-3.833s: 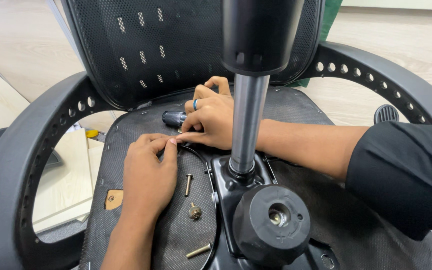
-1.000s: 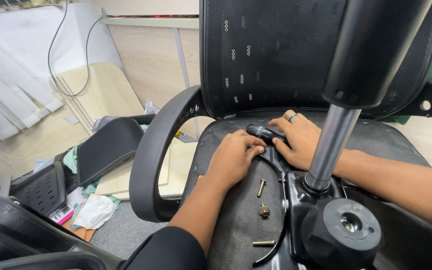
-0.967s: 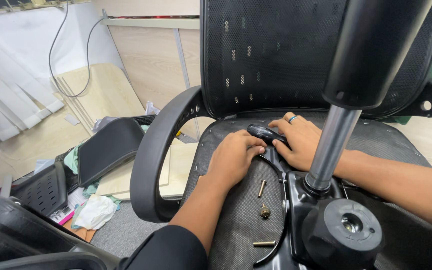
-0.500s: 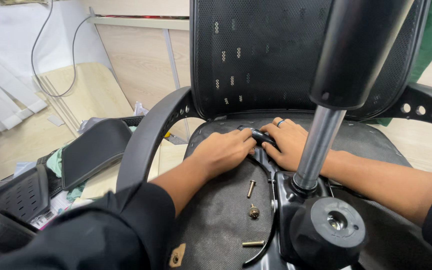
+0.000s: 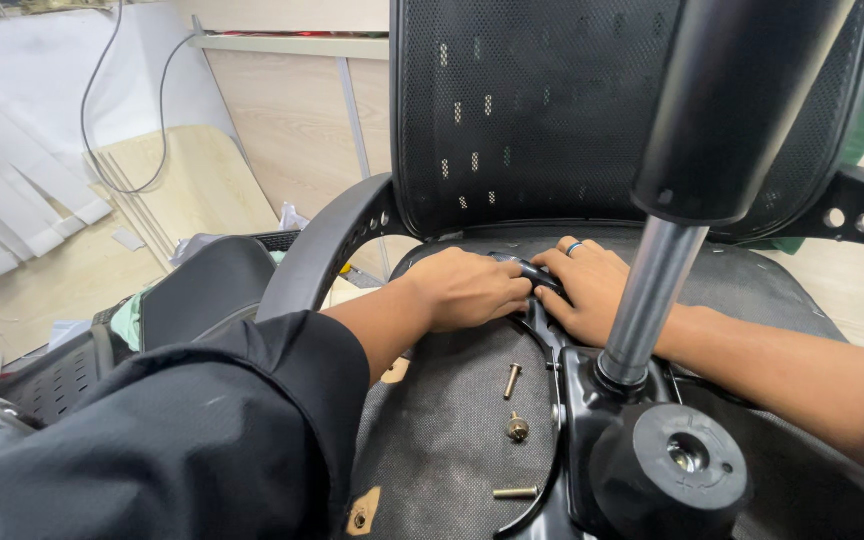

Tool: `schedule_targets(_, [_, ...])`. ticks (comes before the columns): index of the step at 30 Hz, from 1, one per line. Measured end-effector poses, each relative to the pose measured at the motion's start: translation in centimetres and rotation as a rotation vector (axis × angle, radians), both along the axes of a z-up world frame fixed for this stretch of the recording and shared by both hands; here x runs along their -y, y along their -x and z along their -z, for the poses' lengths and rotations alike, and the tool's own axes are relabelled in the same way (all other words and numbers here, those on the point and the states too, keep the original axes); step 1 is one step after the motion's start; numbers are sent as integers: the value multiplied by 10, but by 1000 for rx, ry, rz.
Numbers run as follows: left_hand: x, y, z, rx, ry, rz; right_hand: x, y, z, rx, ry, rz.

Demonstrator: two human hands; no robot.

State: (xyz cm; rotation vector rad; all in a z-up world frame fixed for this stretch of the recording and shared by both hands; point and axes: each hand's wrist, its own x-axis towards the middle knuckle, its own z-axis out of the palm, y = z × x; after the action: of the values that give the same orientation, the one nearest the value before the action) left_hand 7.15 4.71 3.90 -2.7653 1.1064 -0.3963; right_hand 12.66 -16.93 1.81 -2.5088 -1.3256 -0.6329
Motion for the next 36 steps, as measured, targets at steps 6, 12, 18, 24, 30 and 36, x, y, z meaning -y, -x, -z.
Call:
schedule_targets(6, [9, 5, -8, -230, 62, -255, -1, 4, -4, -62, 23, 30])
schedule_targets(12, [20, 13, -5, -226, 155, -416, -1, 5, -7, -62, 7, 12])
schedule_targets(18, [35, 22, 8, -227, 325, -582, -3, 5, -3, -45, 19, 47])
schedule_targets(24, [43, 22, 0, -240, 256, -663, -3, 7, -5, -52, 15, 29])
schedule_targets(30, [49, 25, -1, -232, 270, -727, -3, 10, -9, -61, 21, 40])
schedule_targets(36, [48, 32, -8, -294, 319, -764, -6, 13, -13, -105, 70, 89])
